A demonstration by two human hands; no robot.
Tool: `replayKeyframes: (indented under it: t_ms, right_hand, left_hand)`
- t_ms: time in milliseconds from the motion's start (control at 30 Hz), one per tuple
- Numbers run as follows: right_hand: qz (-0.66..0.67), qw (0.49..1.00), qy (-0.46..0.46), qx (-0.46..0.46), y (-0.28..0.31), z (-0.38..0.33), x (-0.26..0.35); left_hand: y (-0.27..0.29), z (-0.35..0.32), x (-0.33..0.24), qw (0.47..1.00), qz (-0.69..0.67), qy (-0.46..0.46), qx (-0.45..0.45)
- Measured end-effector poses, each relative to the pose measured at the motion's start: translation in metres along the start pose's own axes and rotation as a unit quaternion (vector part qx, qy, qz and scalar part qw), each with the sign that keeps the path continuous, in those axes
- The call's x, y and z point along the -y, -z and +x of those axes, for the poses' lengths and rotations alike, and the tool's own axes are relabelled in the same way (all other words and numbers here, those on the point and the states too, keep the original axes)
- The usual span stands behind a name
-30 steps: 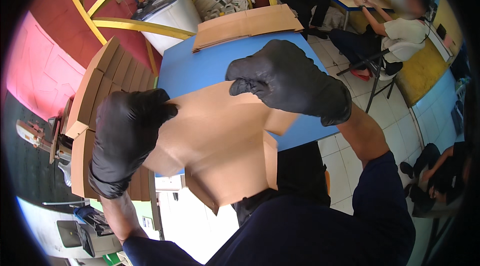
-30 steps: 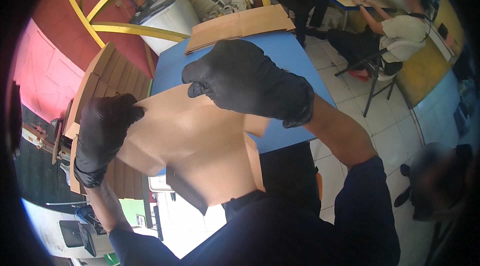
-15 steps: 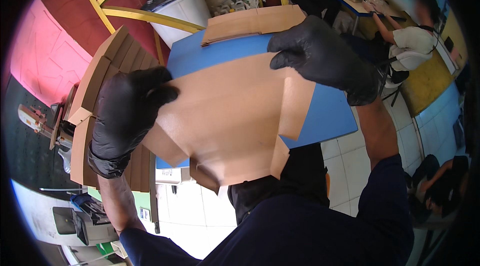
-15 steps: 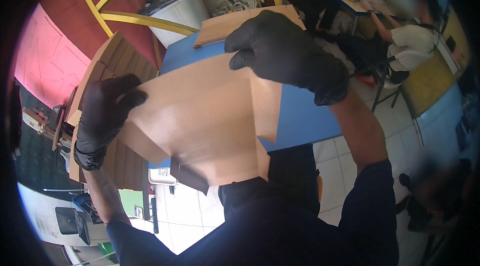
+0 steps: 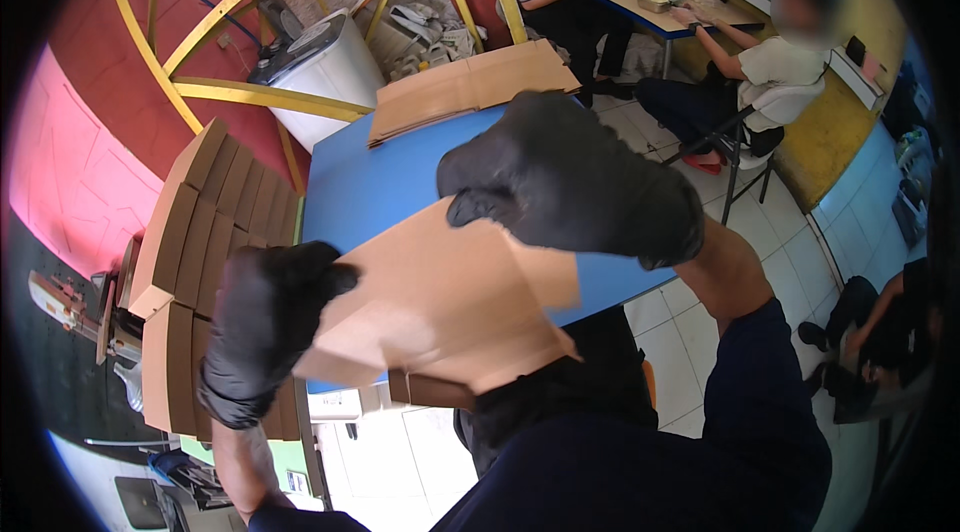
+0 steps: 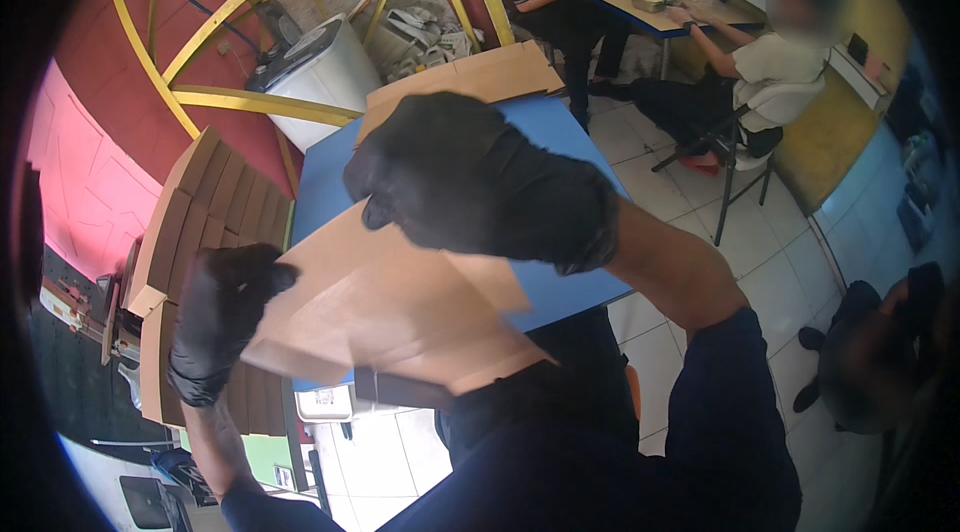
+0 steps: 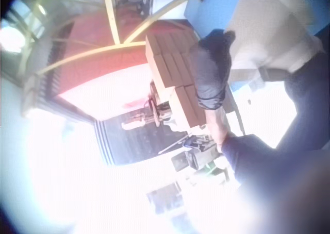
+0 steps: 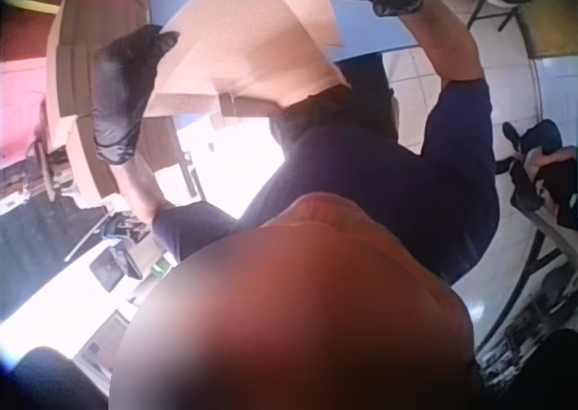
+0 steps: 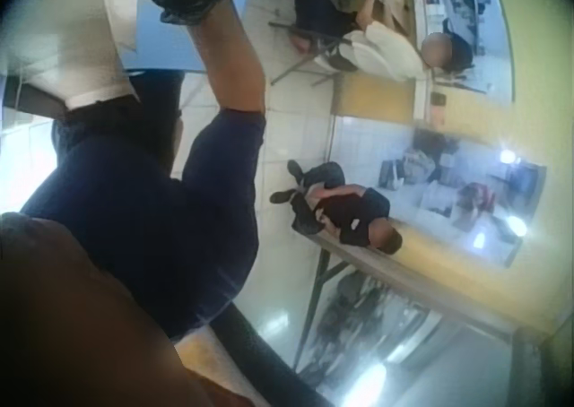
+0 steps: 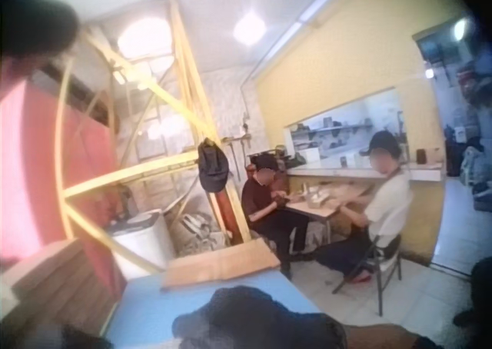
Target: The person folds flat cardboard pieces into box shapes on a blue table. They repeatedly fold flaps, tuck tabs, and adjust edges to form rectangular boxes, then place finished units aside. The process is repeated for multiple identical cardboard pieces.
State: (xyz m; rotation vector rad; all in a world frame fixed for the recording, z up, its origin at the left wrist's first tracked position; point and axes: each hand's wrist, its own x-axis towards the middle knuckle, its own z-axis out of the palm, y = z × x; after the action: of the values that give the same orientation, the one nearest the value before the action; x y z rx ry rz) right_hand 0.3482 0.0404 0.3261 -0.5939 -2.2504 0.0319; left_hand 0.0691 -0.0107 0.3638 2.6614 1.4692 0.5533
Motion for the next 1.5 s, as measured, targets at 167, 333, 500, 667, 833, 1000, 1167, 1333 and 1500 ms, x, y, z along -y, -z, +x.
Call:
replayKeyframes:
  t_ms: [167,333,500,667,833,1000,1167,1333,1500]
  right_hand:
    - [-0.019,1.000,-0.001,0.005,0.014,-0.002,-0.009]
    - [-0.001,1.000,0.029,-0.004,0.019,0.002,-0.009]
    - [0.012,0.999,-0.025,0.043,0.027,0.000,-0.021]
    - [0.035,0.991,-0.034,-0.124,0.015,0.003,-0.038]
    - [-0.028,0.982,-0.097,-0.159,0.014,-0.060,-0.060]
    - [-0.005,0.967,-0.238,-0.092,-0.024,-0.163,-0.091]
    - [0.029,0.926,-0.375,0.040,-0.069,-0.254,-0.084]
    - [0.006,0.913,-0.398,0.093,-0.104,-0.278,-0.065]
    - [-0.098,0.904,-0.415,-0.024,-0.150,-0.255,-0.086]
  left_hand:
    - [0.010,-0.014,0.008,0.986,-0.077,0.148,0.020]
    - [0.015,-0.031,0.013,0.986,-0.072,0.147,-0.017]
    - [0.005,-0.051,0.046,0.953,-0.230,0.174,-0.097]
    - [-0.010,-0.069,0.124,0.924,-0.220,0.192,-0.248]
    - [-0.035,-0.109,0.257,0.883,-0.277,0.247,-0.287]
    - [-0.149,-0.184,0.359,0.814,-0.415,0.330,-0.237]
    - [-0.213,-0.220,0.330,0.913,-0.142,0.369,-0.101]
    - [-0.220,-0.160,0.220,0.902,-0.004,0.334,-0.273]
    - [-0.282,-0.038,0.102,0.945,-0.222,0.174,-0.165]
